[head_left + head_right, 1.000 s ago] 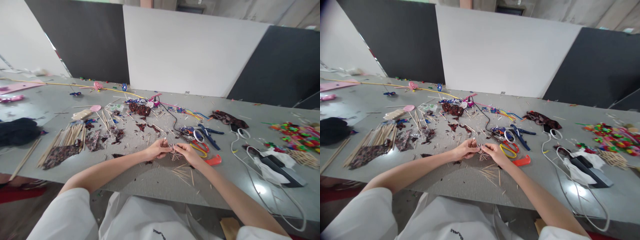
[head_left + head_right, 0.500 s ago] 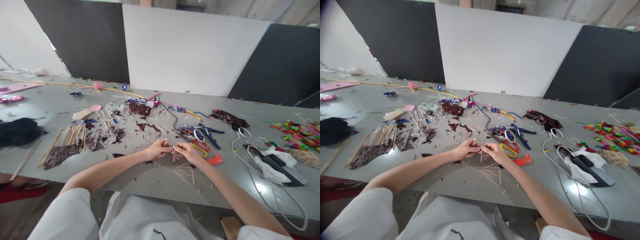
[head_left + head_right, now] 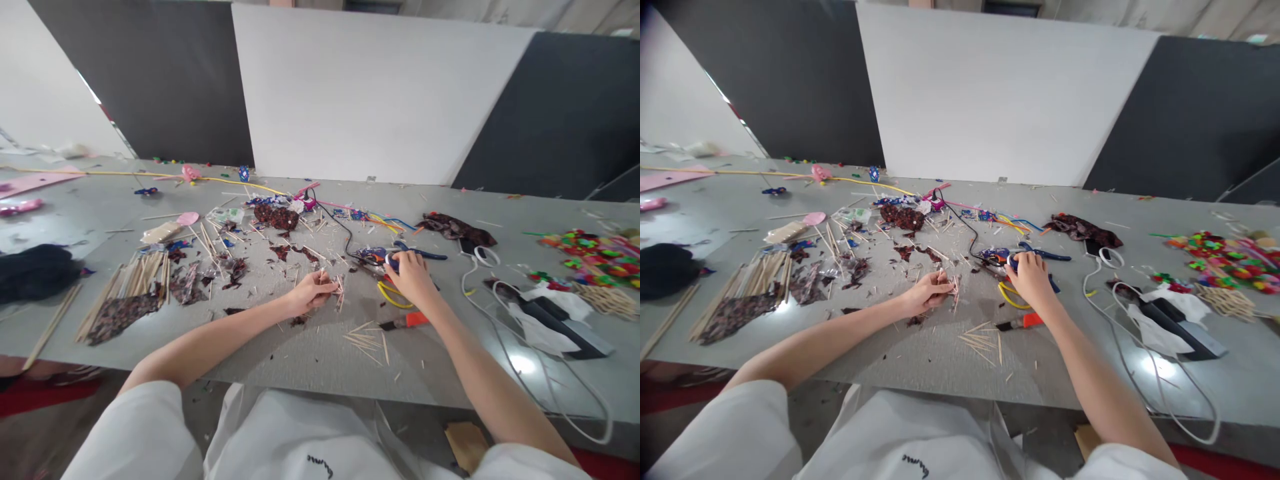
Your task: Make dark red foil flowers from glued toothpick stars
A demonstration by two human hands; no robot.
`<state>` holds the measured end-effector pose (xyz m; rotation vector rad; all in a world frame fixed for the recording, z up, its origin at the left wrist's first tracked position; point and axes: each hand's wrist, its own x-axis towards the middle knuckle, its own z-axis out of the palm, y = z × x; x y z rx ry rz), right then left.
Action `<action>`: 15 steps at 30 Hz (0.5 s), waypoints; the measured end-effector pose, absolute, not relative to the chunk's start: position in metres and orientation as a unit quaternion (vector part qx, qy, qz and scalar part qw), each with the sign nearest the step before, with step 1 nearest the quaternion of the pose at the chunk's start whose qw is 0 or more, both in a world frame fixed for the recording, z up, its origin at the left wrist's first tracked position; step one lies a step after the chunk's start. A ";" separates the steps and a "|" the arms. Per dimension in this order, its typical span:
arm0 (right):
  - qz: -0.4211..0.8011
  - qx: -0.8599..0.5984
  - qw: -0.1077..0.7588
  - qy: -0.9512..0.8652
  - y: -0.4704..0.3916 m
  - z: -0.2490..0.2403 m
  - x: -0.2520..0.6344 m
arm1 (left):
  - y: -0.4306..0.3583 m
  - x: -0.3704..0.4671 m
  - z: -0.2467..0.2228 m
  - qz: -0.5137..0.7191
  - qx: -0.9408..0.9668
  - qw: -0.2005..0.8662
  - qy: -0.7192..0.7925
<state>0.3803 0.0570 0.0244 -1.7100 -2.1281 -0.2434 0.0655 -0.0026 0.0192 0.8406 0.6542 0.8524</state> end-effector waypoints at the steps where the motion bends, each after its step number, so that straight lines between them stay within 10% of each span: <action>1: -0.086 -0.615 0.191 -0.760 0.062 0.019 0.387 | -0.002 0.065 0.020 0.398 0.382 0.778 0.300; 15: -0.041 -0.617 0.293 -0.729 0.070 0.023 0.398 | 0.005 0.062 0.013 0.411 0.363 0.781 0.299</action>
